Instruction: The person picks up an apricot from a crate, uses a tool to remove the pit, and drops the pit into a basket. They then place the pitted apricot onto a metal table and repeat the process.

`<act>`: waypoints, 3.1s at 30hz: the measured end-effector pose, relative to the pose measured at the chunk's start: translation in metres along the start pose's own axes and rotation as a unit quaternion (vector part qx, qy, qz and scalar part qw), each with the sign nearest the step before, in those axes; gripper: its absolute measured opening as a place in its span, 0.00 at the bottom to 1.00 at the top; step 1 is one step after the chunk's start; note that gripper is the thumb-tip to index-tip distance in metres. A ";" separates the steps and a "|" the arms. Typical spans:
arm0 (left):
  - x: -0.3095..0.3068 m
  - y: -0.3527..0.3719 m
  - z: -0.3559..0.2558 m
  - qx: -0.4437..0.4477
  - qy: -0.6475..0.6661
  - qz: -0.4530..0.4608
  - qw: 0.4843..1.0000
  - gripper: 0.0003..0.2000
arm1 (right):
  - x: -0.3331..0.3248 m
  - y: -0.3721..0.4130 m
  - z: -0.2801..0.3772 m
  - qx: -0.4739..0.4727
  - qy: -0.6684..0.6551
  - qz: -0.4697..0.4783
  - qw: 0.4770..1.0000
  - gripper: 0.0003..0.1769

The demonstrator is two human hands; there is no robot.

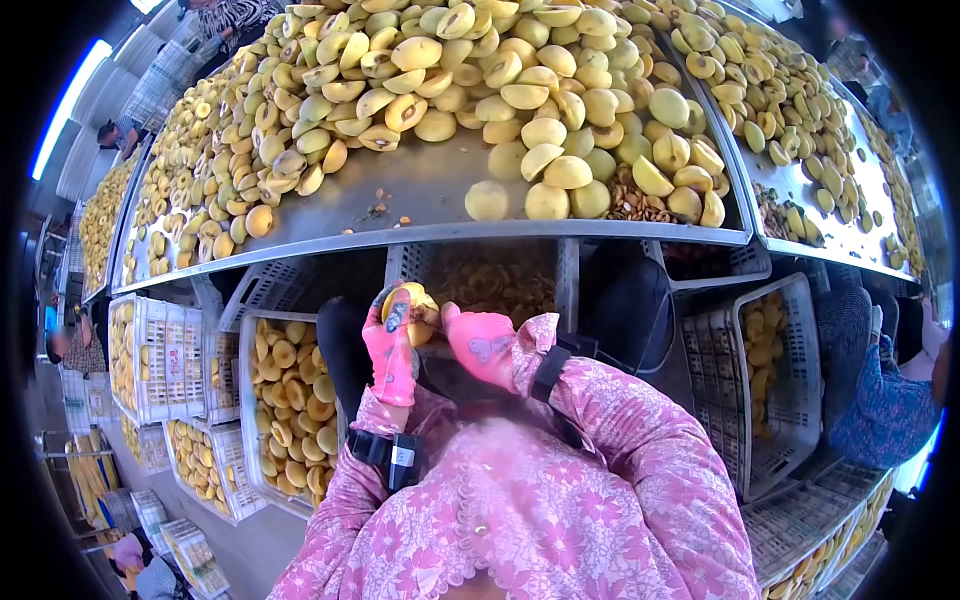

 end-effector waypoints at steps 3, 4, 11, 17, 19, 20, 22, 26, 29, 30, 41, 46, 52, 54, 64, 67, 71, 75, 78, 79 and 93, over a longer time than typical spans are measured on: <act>-0.004 -0.001 -0.002 0.014 -0.019 -0.011 1.000 0.15 | 0.023 -0.005 -0.014 0.135 -0.254 0.074 0.955 0.10; -0.007 -0.003 0.001 0.001 -0.016 -0.024 1.000 0.15 | 0.031 -0.005 -0.017 0.186 -0.331 0.093 0.920 0.10; -0.023 -0.004 0.013 0.008 -0.022 -0.063 0.998 0.16 | 0.020 -0.019 0.003 -0.035 0.001 0.024 0.999 0.10; -0.026 -0.013 0.008 0.023 -0.026 -0.038 0.999 0.15 | 0.082 -0.039 -0.015 -0.040 -0.226 0.092 0.969 0.14; -0.030 -0.019 0.013 0.016 -0.021 -0.028 0.999 0.15 | 0.053 -0.033 -0.002 -0.083 -0.224 0.100 0.966 0.14; -0.031 -0.021 0.015 0.013 -0.023 -0.021 0.999 0.15 | 0.047 -0.034 0.001 -0.099 -0.233 0.111 0.961 0.17; -0.031 -0.023 0.019 0.002 -0.028 0.004 1.000 0.15 | 0.032 -0.024 0.006 0.008 -0.307 0.225 0.925 0.16; -0.029 -0.024 0.027 -0.042 -0.065 0.076 0.994 0.15 | 0.038 -0.024 0.003 -0.033 -0.228 0.238 0.944 0.12; -0.025 -0.022 0.025 -0.062 -0.094 0.104 0.988 0.15 | 0.040 -0.016 0.004 0.011 -0.291 0.286 0.913 0.10; -0.025 -0.022 0.024 -0.058 -0.103 0.112 0.987 0.15 | 0.042 -0.012 0.004 0.049 -0.341 0.318 0.883 0.10; -0.027 -0.025 0.035 -0.033 -0.076 0.081 0.993 0.15 | 0.042 -0.011 -0.002 0.053 -0.316 0.279 0.905 0.12; -0.029 -0.025 0.034 -0.011 -0.084 0.058 0.995 0.15 | 0.047 -0.020 0.002 -0.055 -0.252 0.161 0.953 0.11; -0.035 -0.024 0.030 0.023 -0.040 -0.002 0.999 0.16 | 0.056 -0.003 0.017 0.117 -0.557 0.301 0.765 0.05; -0.036 -0.027 0.031 0.034 -0.024 0.004 0.999 0.16 | 0.056 -0.003 0.024 0.121 -0.592 0.315 0.732 0.06; -0.040 -0.037 0.045 0.002 -0.029 0.033 0.999 0.16 | 0.061 -0.008 0.014 0.125 -0.549 0.313 0.765 0.05; -0.040 -0.039 0.050 -0.024 0.045 0.019 0.999 0.17 | 0.064 -0.001 0.039 0.113 -0.683 0.363 0.624 0.07; -0.034 -0.040 0.051 -0.068 0.155 0.062 0.984 0.16 | 0.066 -0.012 0.045 0.100 -0.649 0.302 0.691 0.10; -0.046 -0.048 0.050 0.002 0.033 -0.004 0.999 0.17 | 0.061 -0.020 0.032 0.112 -0.604 0.304 0.728 0.07; -0.040 -0.043 0.045 0.037 0.023 -0.007 0.999 0.17 | 0.061 -0.024 0.023 0.126 -0.528 0.284 0.790 0.07; -0.041 -0.043 0.045 0.027 0.024 -0.019 0.999 0.17 | 0.060 -0.026 0.021 0.128 -0.513 0.271 0.804 0.08; -0.047 -0.036 0.044 -0.109 0.155 -0.045 0.981 0.18 | 0.037 -0.050 -0.031 -0.044 0.041 -0.056 0.997 0.13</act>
Point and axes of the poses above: each hand's wrist, its own y-axis away from the middle knuckle, its own x-axis out of the palm, z = x × y, the point moved 8 cm from there along -y, towards the middle knuckle
